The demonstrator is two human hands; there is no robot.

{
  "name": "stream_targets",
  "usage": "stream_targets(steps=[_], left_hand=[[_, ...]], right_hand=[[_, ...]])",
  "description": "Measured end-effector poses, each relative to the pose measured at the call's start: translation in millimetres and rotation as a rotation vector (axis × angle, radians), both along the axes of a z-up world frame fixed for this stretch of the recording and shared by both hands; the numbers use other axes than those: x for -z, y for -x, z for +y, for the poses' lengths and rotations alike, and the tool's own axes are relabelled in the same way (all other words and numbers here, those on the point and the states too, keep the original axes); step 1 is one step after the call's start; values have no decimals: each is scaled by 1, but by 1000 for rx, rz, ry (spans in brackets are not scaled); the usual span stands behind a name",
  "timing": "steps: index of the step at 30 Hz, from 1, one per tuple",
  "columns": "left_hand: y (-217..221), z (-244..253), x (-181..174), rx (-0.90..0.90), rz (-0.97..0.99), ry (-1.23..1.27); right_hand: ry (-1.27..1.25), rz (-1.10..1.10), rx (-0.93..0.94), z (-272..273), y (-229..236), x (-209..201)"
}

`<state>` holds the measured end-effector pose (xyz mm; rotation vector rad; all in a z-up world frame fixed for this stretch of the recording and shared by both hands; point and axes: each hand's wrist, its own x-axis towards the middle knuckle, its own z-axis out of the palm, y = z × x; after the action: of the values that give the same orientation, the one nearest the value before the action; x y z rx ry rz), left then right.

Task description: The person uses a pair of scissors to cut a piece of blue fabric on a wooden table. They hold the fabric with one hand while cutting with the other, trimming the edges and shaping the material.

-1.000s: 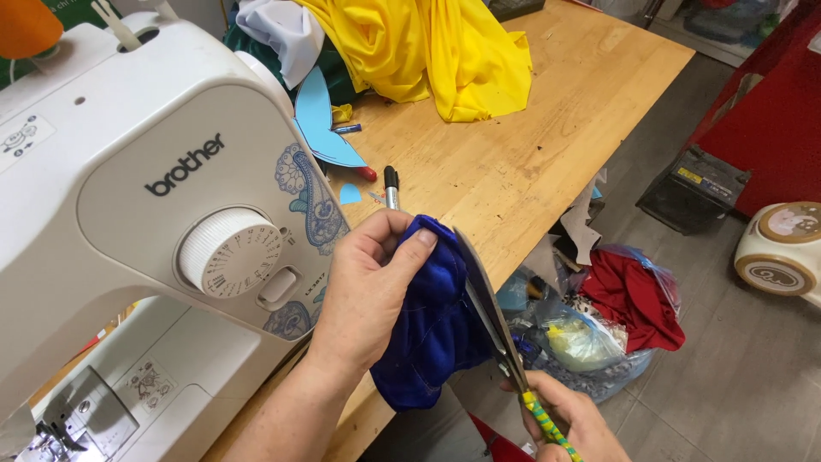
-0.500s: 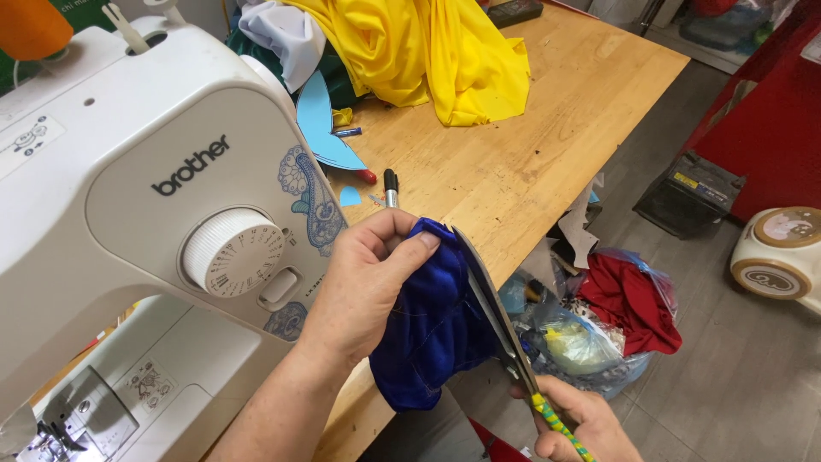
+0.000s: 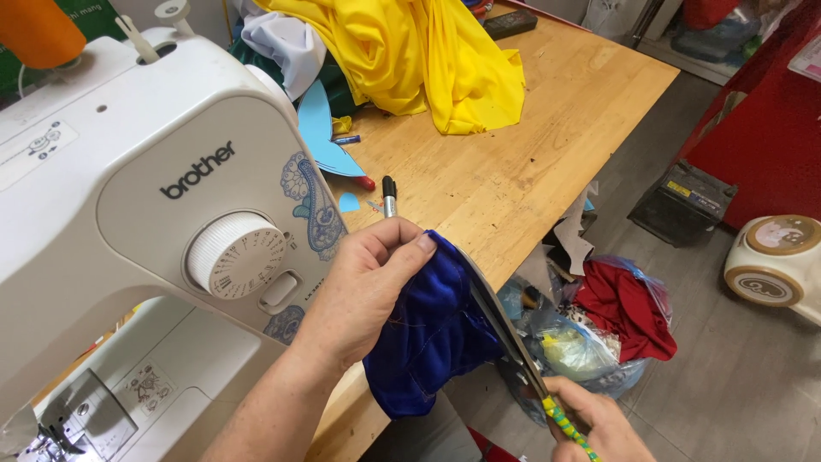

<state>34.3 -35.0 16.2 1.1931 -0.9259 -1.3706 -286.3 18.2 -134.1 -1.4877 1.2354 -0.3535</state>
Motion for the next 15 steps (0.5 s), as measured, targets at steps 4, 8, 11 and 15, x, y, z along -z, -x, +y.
stream_targets(steps=[4,8,11,15], left_hand=[[1,1,-2,-14,-32,47],[1,5,-11,14,-173,59],[2,5,-12,35,-194,48],[2,2,-8,14,-184,10]], right_hand=[[-84,35,23,-5,-4,-17],[72,-13,62,-8,0,-13],[37,13,60,-11,9,1],[70,46,41,-11,12,4]])
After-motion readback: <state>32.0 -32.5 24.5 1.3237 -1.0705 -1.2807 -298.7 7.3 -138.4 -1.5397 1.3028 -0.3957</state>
